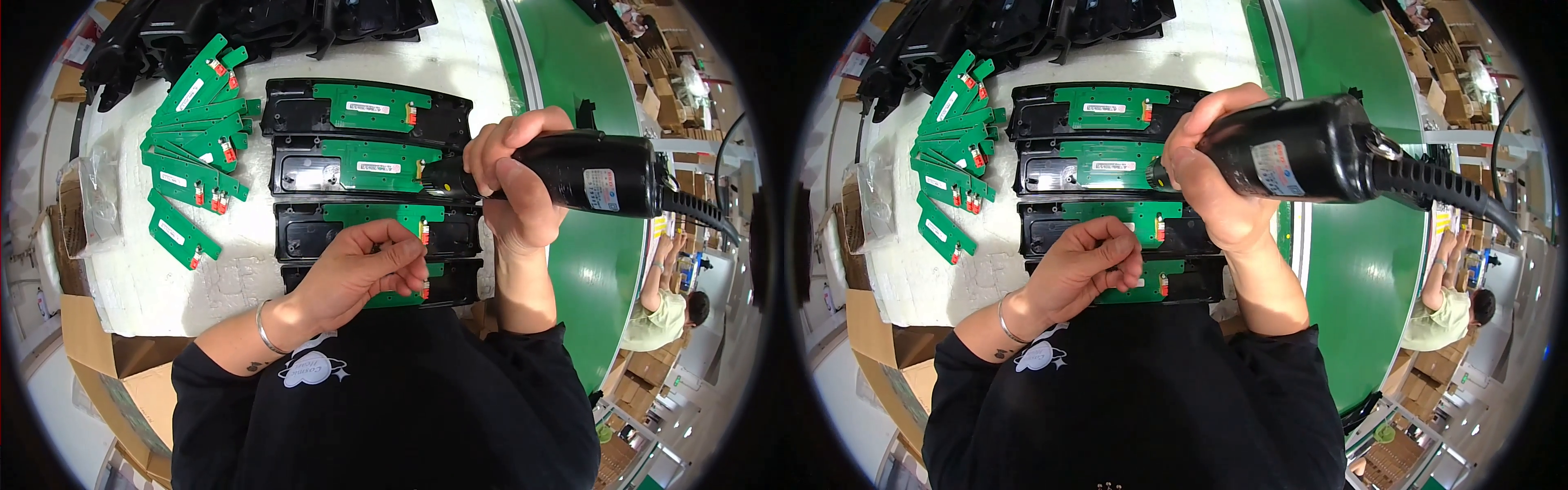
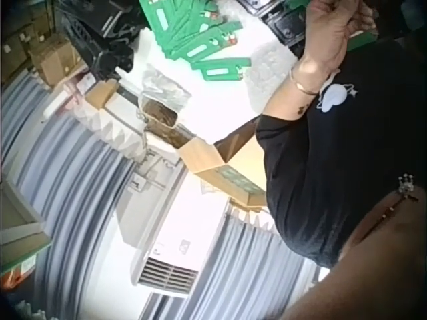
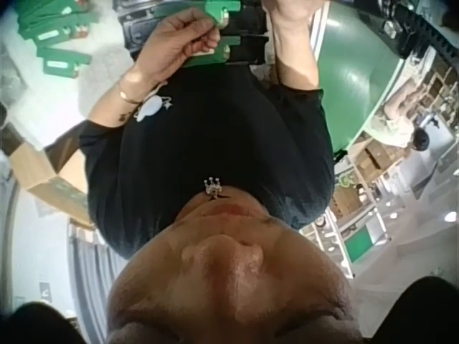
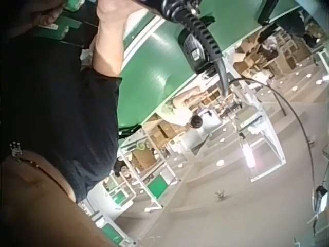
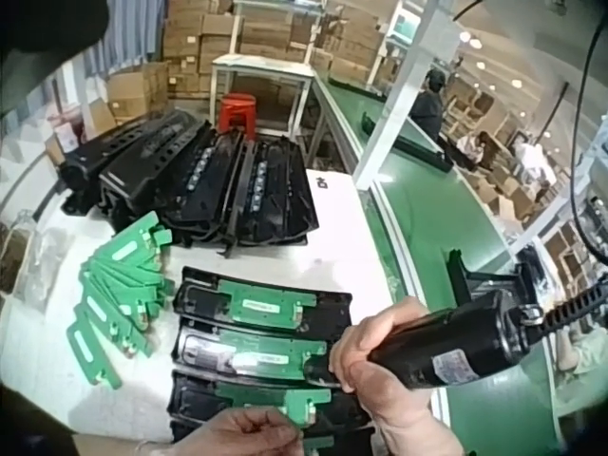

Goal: Assemble electronic battery packs on a manufacturing line using a power screwdriver.

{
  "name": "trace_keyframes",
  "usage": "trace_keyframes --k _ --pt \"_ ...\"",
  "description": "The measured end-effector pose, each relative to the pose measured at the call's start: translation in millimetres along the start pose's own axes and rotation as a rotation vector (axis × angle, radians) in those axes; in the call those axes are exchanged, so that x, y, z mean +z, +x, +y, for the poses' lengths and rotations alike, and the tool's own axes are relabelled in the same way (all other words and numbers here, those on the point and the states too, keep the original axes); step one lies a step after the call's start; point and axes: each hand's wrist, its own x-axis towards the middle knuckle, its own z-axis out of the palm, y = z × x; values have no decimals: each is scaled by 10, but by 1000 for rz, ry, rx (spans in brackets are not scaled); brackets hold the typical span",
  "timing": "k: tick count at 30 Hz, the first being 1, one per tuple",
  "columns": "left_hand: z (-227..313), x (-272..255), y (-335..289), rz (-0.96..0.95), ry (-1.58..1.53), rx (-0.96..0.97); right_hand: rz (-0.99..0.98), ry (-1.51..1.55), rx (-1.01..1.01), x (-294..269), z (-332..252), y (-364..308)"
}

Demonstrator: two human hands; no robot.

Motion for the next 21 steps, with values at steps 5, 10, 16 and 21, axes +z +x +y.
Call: trace_keyframes --k 5,10,16,21 --pt "14 7 10 105 -54 50 -2 -80 31 1 30 26" --pt "9 -41 49 153 -243 82 -27 -145 28 23 -67 25" --pt "15 -14 113 131 -305 73 -298 65 -135 86 -784 -22" --pt "-34 21 159 79 -314 74 -209 49 -164 151 -795 -138"
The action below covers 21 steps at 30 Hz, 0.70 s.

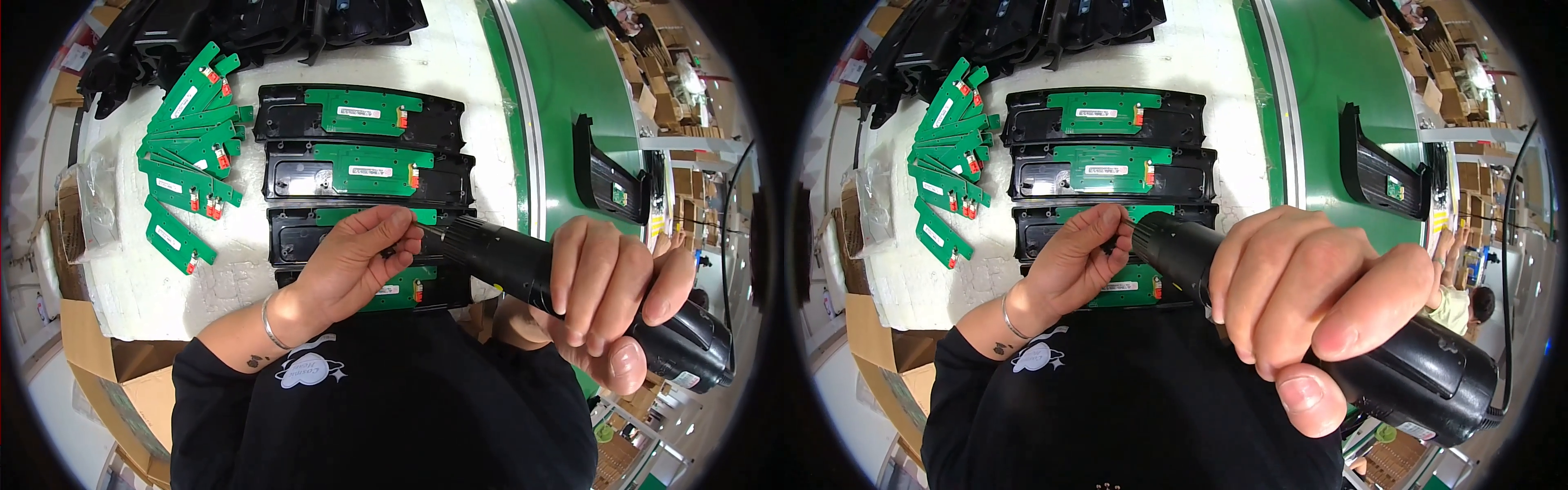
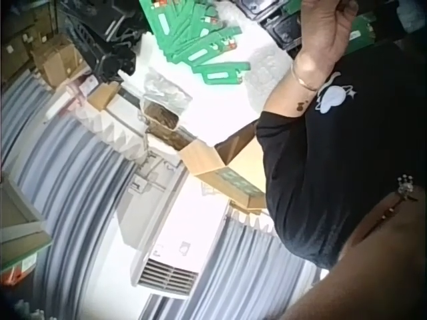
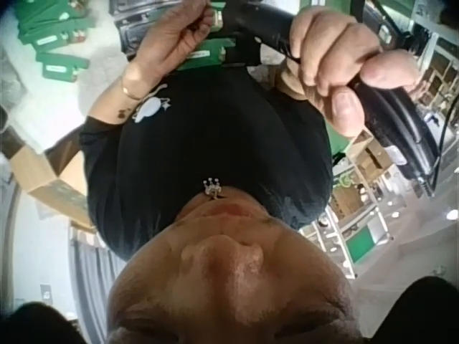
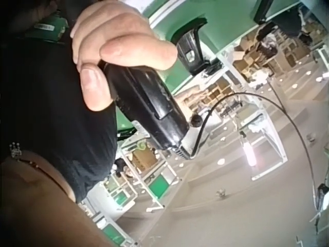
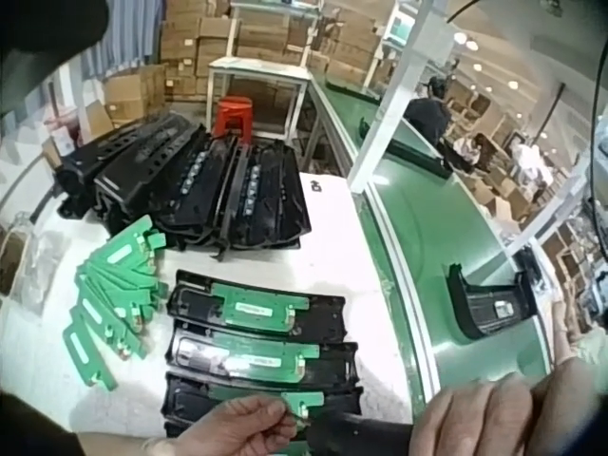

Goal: Assemble electronic battery packs on a manufacturing line using a power screwdriver.

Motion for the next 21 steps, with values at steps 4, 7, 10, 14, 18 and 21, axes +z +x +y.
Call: trace_keyframes --k 4,7,10,14,18,21 --pt "-31 11 26 -70 -58 -36 -6 -9 -18 -39 -11 -18" --pt "-58 77 38 -137 41 5 -64 23 -32 -93 52 -5" --pt "-11 354 -20 -16 23 -142 69 -86 -38 -177 318 -12" --pt "15 224 -27 -54 203 -159 341 -135 32 -455 668 141" --pt "5 132 -74 -74 257 -101 389 -150 88 -545 770 144" --pt "44 93 -88 -77 292 -82 381 -162 114 -541 786 151"
